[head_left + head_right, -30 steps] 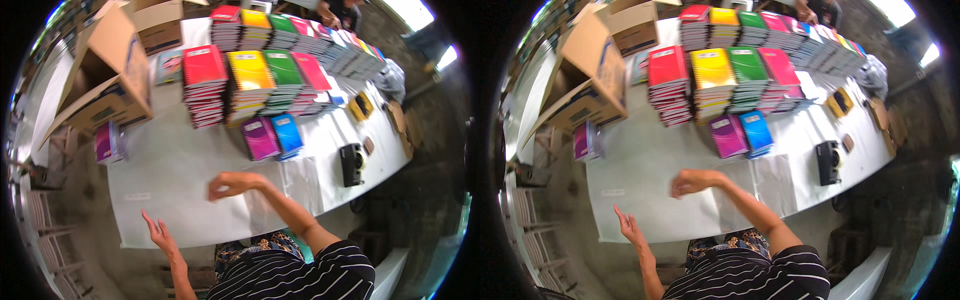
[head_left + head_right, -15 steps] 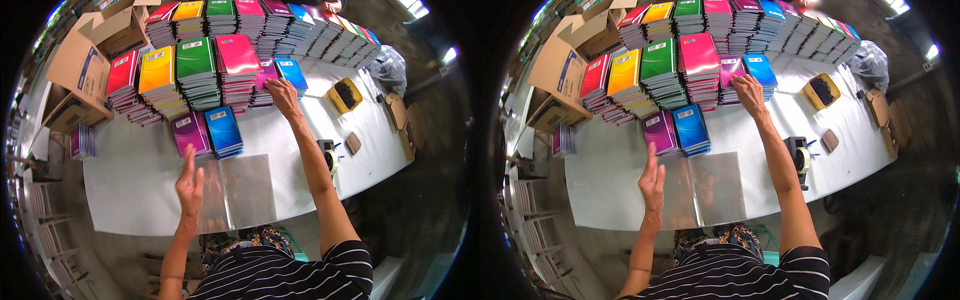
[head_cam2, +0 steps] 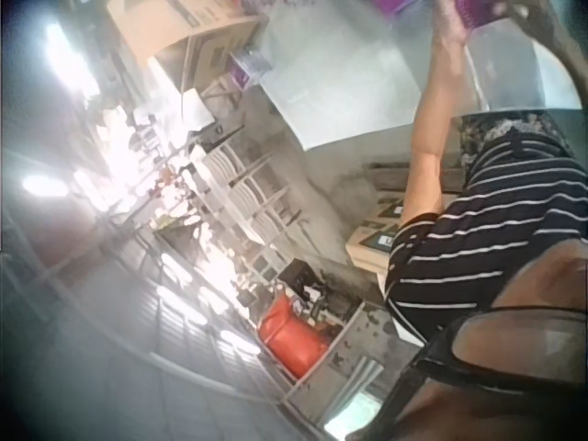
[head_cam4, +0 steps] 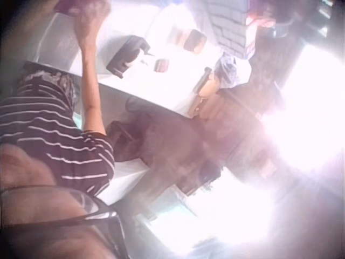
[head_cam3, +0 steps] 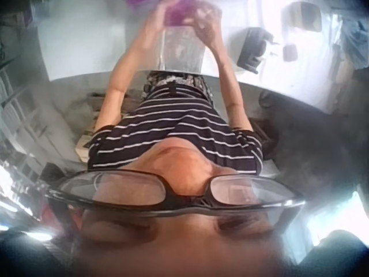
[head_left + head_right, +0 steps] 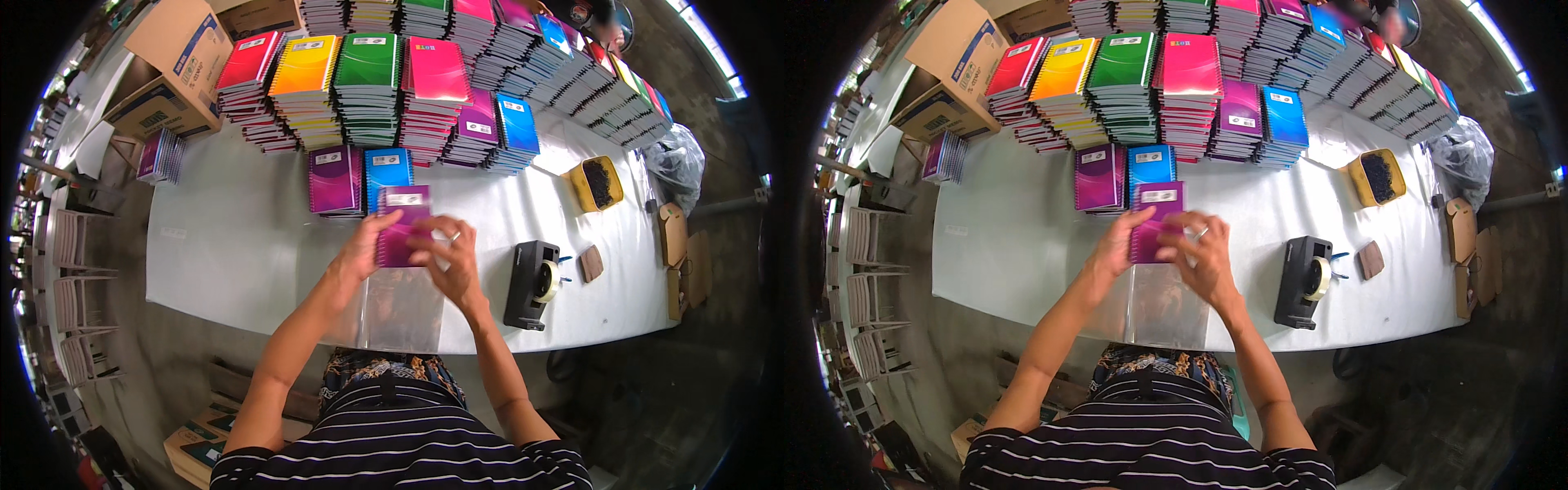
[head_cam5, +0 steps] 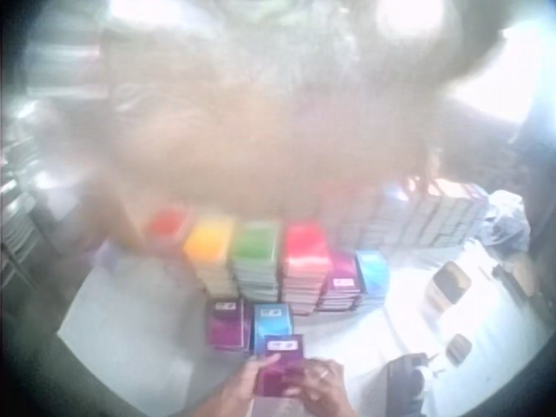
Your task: The person repeatedly picks up small spiral-bound notebooks, places them into clear plastic sleeves, and seals the sleeves with tape. The person stacks the packaged notebooks on the table and continues the process with additional notebooks.
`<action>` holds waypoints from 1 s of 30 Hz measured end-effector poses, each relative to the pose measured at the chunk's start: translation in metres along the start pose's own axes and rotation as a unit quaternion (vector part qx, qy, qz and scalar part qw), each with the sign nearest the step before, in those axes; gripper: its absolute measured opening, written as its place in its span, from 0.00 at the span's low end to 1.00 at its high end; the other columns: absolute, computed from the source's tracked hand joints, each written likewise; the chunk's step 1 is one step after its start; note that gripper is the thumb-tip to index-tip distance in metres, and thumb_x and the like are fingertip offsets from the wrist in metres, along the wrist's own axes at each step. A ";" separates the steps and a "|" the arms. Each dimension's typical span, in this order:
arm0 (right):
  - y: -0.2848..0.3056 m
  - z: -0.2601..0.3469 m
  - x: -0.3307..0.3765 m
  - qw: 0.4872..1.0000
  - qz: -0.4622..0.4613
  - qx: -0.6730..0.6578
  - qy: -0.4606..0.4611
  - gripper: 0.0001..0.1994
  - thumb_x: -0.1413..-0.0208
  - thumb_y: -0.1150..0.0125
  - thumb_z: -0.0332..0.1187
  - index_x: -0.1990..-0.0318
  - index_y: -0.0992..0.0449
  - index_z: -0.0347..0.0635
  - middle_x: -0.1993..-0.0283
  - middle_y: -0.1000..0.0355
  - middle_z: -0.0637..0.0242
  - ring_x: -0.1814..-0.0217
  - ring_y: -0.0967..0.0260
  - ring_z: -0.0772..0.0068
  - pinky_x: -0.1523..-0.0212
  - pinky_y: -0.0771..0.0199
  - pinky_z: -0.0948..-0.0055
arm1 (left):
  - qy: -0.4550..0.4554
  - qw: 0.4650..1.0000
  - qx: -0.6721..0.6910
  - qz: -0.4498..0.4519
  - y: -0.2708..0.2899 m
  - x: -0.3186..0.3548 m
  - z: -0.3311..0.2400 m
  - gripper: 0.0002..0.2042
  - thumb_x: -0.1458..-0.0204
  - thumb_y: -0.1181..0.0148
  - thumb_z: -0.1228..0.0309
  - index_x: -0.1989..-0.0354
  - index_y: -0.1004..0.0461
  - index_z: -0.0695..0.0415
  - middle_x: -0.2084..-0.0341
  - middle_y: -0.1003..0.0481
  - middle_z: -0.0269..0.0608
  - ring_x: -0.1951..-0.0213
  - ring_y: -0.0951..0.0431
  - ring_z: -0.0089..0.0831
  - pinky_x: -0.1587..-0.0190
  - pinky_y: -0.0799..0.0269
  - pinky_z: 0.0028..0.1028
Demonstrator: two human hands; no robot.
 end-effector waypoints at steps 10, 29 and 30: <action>-0.115 -0.099 -0.039 0.908 0.072 0.059 -0.408 0.28 0.67 0.23 0.52 0.73 0.24 0.32 0.70 0.25 0.51 0.68 0.26 0.55 0.67 0.29 0.62 | -0.071 0.995 -0.043 -0.045 0.066 0.080 -0.055 0.25 0.43 0.42 0.65 0.42 0.37 0.67 0.51 0.27 0.62 0.48 0.24 0.48 0.48 0.24 0.44; -0.119 0.095 -0.123 0.856 0.460 -0.083 0.222 0.09 0.52 0.38 0.24 0.62 0.19 0.44 0.56 0.26 0.65 0.49 0.32 0.61 0.43 0.36 0.67 | -0.030 0.999 0.002 0.028 0.099 0.120 -0.039 0.39 0.51 0.42 0.40 0.38 0.39 0.56 0.44 0.31 0.44 0.46 0.26 0.35 0.48 0.24 0.37; -0.124 0.095 -0.124 0.876 0.413 -0.081 0.236 0.10 0.52 0.38 0.23 0.62 0.19 0.44 0.55 0.27 0.64 0.49 0.31 0.61 0.44 0.34 0.67 | -0.049 0.999 0.005 0.007 0.098 0.123 -0.040 0.37 0.50 0.40 0.42 0.39 0.38 0.57 0.45 0.30 0.44 0.48 0.25 0.34 0.48 0.24 0.36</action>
Point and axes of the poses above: each hand's wrist, its own x-axis away from the middle knuckle, its own y-axis out of the back of the hand, z = x × y, the point moved 2 cm from there along -x, towards the middle knuckle
